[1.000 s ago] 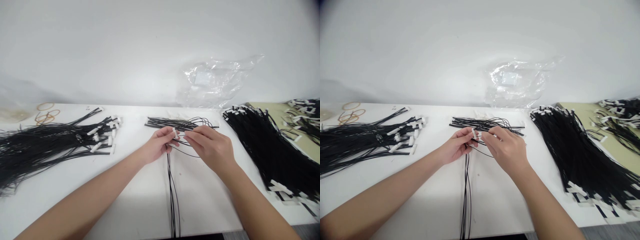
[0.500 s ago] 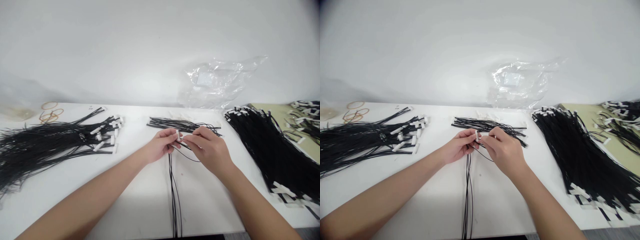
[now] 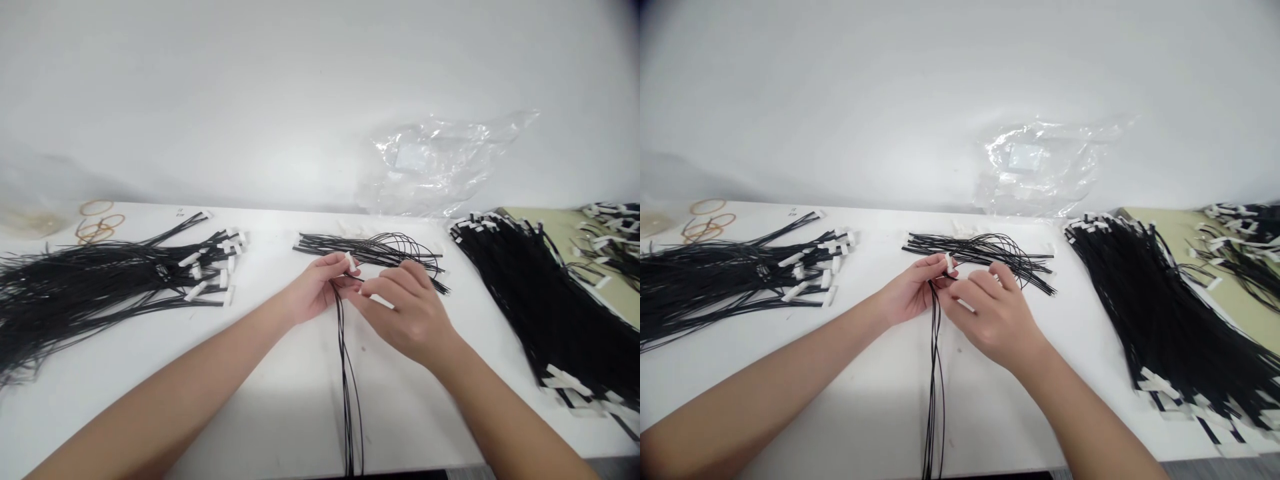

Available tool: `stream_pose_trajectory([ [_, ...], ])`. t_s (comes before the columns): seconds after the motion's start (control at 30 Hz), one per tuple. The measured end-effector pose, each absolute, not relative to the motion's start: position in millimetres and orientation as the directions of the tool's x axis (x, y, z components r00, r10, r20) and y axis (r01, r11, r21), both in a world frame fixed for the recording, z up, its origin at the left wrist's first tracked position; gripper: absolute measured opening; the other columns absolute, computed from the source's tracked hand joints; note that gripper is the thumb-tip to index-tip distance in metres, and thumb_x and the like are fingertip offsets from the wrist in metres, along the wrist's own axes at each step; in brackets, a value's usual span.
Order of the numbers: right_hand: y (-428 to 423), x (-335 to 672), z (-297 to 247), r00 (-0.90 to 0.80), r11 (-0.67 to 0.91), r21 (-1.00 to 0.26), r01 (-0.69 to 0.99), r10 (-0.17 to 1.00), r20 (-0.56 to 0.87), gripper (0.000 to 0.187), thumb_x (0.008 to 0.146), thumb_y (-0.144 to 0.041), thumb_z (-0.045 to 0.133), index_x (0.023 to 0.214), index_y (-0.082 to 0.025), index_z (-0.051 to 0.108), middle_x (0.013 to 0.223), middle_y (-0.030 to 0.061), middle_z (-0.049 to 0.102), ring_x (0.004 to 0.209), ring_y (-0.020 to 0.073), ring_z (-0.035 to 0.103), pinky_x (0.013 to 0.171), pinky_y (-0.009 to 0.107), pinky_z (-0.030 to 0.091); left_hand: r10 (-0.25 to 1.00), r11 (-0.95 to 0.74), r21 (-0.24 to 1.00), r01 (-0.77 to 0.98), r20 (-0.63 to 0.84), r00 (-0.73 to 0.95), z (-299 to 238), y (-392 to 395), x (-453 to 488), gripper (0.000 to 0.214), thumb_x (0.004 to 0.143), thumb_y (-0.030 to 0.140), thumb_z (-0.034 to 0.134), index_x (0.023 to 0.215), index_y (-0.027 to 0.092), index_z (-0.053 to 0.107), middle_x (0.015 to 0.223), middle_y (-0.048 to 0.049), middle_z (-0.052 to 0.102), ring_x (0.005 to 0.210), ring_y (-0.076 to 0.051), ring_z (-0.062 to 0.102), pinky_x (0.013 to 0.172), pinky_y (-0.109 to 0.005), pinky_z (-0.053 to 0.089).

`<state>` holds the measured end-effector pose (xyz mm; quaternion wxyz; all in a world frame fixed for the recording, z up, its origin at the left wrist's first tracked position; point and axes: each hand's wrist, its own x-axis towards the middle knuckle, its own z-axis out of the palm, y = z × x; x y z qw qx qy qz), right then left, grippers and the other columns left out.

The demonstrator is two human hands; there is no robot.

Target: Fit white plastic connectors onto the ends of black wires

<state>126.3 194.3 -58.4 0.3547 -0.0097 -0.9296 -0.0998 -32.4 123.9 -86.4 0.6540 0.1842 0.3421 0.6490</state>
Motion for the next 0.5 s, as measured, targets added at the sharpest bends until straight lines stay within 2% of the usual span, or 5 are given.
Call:
stream_pose_trajectory([
  [0.17,189.4,117.8,-72.3,-0.775,0.985,0.166,0.039,-0.076,0.628,0.018,0.078,-0.008,0.056,0.087,-0.023,0.059,0.077,-0.0033,0.060,0.075,0.0091,0.047,0.073,0.030,0.033,0.972,0.115,0.678,-0.726,-0.227,-0.058,-83.7,123.1,-31.9,0.015,0.077,0.025,0.063,0.076,0.012,0.056,0.080,-0.0021,0.056,0.058,-0.007,0.056,0.050,-0.018,0.045],
  [0.33,191.0,116.2,-77.8,-0.786,0.992,0.125,0.020,-0.062,0.616,0.025,0.078,-0.007,0.056,0.097,-0.024,0.059,0.083,-0.0023,0.061,0.081,0.0100,0.048,0.074,0.030,0.033,0.973,0.114,0.675,-0.729,-0.226,-0.057,-84.0,123.3,-32.2,0.014,0.079,0.024,0.062,0.078,0.011,0.056,0.081,-0.0018,0.056,0.056,-0.006,0.054,0.049,-0.017,0.043],
  [0.5,195.5,111.6,-79.3,-0.766,0.987,0.158,0.028,-0.081,0.637,0.017,0.077,-0.009,0.058,0.089,-0.021,0.061,0.080,-0.0027,0.062,0.077,0.0100,0.046,0.073,0.031,0.032,0.979,0.109,0.676,-0.729,-0.200,-0.039,-85.3,123.2,-31.9,0.013,0.081,0.024,0.059,0.080,0.011,0.056,0.080,-0.0017,0.055,0.057,-0.005,0.053,0.047,-0.016,0.042],
])
